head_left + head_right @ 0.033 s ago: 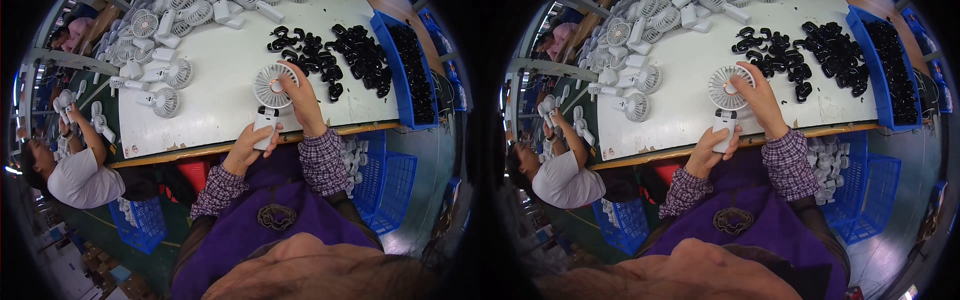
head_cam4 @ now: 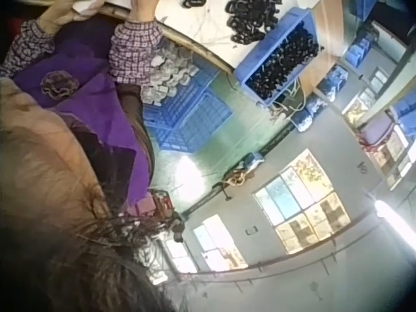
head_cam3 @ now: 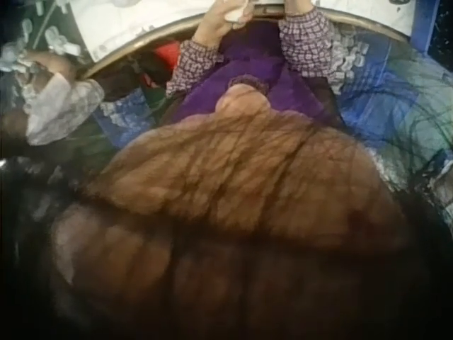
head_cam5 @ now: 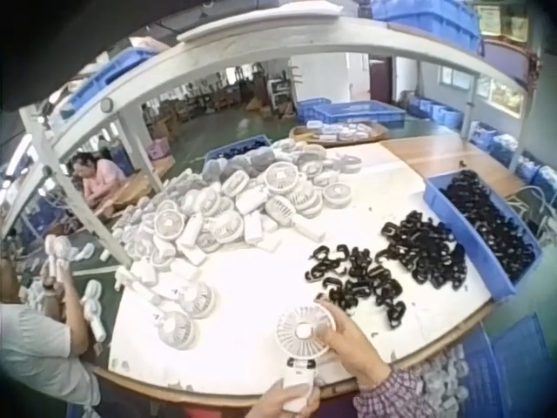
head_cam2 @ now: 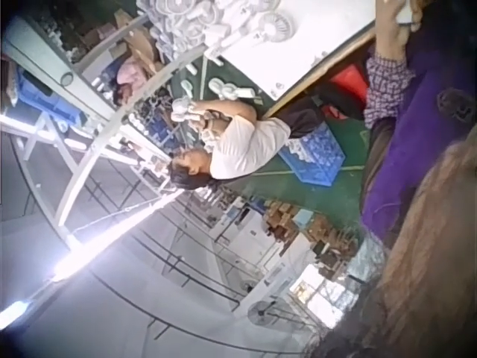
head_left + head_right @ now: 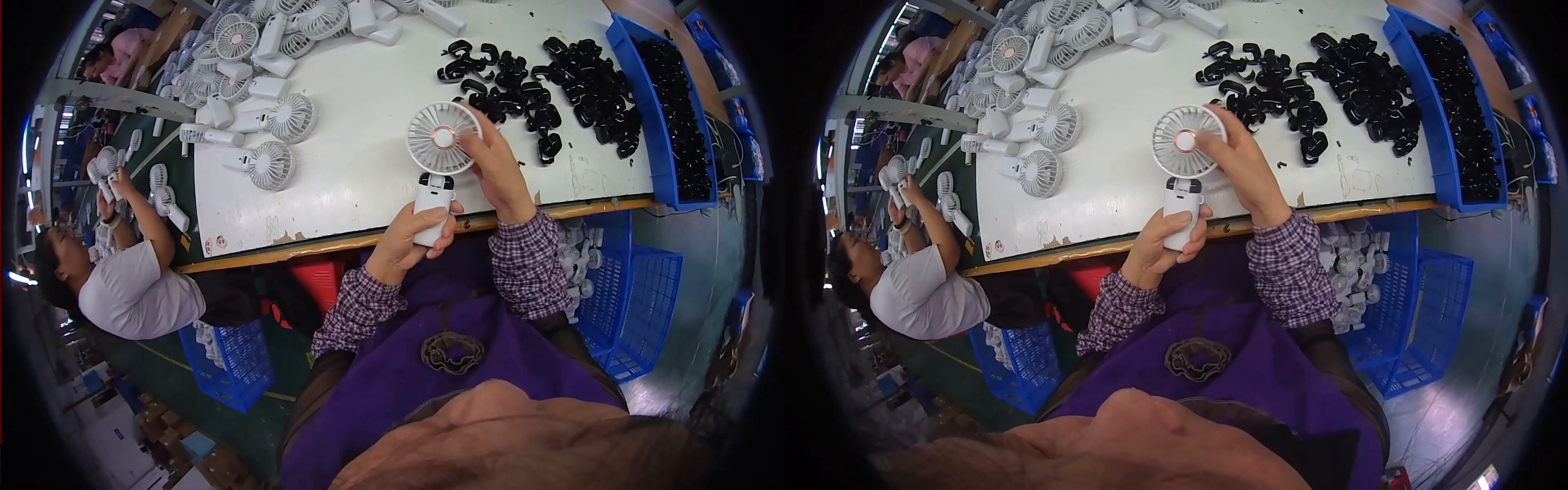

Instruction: The person assembles portable fans by hand, picking up a fan body and a black clip, snapping the clip onto the fan, and placing the finished unit into a blue bin. They repeat this process several times and occasionally reach into a blue tray to gather more black clips.

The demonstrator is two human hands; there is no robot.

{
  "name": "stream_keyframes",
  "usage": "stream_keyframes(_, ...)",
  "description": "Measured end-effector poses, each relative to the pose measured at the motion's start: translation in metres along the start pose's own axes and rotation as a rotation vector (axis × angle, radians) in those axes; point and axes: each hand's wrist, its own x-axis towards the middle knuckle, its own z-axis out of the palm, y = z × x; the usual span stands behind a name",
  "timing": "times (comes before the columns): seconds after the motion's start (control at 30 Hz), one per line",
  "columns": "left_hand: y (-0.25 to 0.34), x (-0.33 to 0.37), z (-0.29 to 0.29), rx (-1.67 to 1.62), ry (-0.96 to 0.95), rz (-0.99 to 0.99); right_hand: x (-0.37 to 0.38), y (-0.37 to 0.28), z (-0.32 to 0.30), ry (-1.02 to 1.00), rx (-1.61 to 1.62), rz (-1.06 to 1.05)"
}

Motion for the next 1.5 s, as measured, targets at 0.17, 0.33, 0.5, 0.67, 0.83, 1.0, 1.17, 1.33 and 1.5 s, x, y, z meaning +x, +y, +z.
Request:
stream_keyframes(0.17,-0.018,0.005,-0.011,-0.324,-0.269,-0.084,-0.040,0.032,-0.005,-0.277,0.484,0.205)
stream_keyframes(0.33,-0.013,0.005,0.022,-0.385,-0.300,-0.087,-0.066,0.034,-0.009,-0.264,0.672,0.147)
stream_keyframes(0.5,0.008,0.002,0.061,-0.204,-0.215,-0.116,-0.098,0.004,-0.014,-0.173,0.626,-0.085)
stream_keyframes(0.67,0.001,0.024,0.079,0.484,-0.101,-0.097,-0.177,-0.015,-0.106,0.201,0.579,-0.350)
stream_keyframes(0.83,-0.015,0.015,0.044,0.353,0.057,-0.162,-0.267,0.107,-0.256,1.014,0.547,0.213)
stream_keyframes(1.0,-0.008,0.001,0.031,0.455,0.155,-0.261,-0.312,0.285,-0.367,1.192,-0.637,0.739)
stream_keyframes(1.17,0.036,-0.020,-0.014,0.533,0.237,-0.112,-0.368,0.325,-0.442,0.916,-1.495,0.567)
stream_keyframes(1.33,0.097,-0.121,-0.084,1.287,1.117,0.552,-0.257,0.266,-0.370,0.621,-1.378,0.413)
stream_keyframes(1.5,0.185,-0.127,-0.166,2.177,1.076,0.504,-0.202,0.270,-0.366,0.571,-0.290,0.403)
